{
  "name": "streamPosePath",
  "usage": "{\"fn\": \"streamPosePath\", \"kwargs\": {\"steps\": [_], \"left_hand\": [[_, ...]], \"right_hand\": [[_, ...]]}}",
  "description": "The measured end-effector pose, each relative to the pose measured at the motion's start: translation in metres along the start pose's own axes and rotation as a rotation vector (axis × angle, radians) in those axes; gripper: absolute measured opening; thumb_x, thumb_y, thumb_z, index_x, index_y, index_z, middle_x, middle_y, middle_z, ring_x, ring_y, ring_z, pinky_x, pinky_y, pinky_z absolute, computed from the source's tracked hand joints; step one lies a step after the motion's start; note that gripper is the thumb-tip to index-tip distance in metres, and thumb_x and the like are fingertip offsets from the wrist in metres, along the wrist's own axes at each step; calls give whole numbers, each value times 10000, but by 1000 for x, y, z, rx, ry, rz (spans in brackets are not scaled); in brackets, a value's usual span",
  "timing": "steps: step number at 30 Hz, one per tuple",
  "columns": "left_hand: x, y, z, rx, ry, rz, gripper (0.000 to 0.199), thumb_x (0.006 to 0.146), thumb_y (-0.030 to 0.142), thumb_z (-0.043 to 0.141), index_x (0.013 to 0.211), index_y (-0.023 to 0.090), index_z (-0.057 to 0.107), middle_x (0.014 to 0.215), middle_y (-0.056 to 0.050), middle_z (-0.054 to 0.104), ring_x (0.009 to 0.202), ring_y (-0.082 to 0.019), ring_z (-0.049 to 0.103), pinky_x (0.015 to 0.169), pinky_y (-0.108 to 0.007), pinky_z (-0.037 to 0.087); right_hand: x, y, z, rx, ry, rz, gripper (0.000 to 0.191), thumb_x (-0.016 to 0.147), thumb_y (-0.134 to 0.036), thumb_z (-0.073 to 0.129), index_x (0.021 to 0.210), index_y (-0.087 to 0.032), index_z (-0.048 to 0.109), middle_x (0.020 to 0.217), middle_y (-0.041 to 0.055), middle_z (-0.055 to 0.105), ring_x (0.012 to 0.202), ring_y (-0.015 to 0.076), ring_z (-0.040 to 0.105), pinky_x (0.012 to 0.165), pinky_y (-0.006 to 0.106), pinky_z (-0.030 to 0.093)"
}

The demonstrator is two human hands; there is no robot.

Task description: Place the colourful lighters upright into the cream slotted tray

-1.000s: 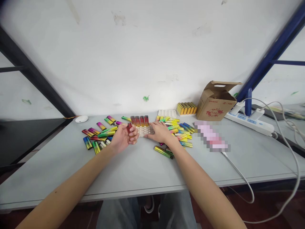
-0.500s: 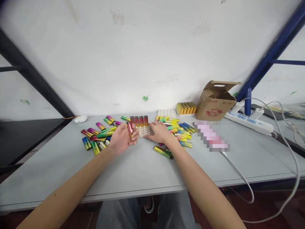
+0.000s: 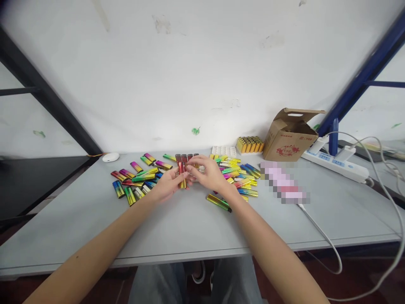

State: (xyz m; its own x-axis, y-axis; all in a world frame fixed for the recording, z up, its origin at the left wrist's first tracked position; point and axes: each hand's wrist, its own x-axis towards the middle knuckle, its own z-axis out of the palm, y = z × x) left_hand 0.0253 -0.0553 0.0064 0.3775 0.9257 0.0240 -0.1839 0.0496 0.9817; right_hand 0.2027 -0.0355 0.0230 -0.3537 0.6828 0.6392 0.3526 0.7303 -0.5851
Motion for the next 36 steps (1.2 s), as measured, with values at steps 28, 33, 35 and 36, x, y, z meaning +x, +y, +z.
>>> {"fn": "streamPosePath", "kwargs": {"steps": [28, 33, 35, 36], "left_hand": [[-1, -9, -3, 733, 236, 287, 227, 868, 382, 552, 869, 185, 664, 806, -52, 704, 768, -189, 647, 714, -295, 489], [-6, -9, 2, 897, 172, 427, 200, 879, 328, 524, 840, 213, 683, 784, -24, 700, 702, -181, 603, 657, -280, 449], [-6, -9, 1, 919, 167, 434, 195, 884, 314, 514, 862, 214, 680, 812, -29, 703, 719, -186, 610, 670, -286, 455], [-5, -10, 0, 948, 169, 442, 191, 886, 303, 507, 873, 213, 676, 838, -34, 705, 744, -191, 615, 691, -293, 461]], "right_hand": [[2, 54, 1, 102, 257, 388, 217, 806, -364, 597, 896, -167, 611, 825, 85, 729, 765, 208, 689, 727, 348, 544], [2, 54, -1, -5, 261, 317, 197, 825, -336, 579, 909, -167, 632, 855, 87, 736, 842, 221, 703, 776, 358, 542], [2, 56, -3, 13, 267, 332, 201, 828, -338, 578, 913, -165, 634, 841, 86, 738, 844, 223, 706, 779, 358, 547], [2, 57, -4, 34, 267, 341, 206, 827, -341, 580, 915, -162, 633, 841, 88, 740, 843, 224, 708, 778, 356, 549]]}}
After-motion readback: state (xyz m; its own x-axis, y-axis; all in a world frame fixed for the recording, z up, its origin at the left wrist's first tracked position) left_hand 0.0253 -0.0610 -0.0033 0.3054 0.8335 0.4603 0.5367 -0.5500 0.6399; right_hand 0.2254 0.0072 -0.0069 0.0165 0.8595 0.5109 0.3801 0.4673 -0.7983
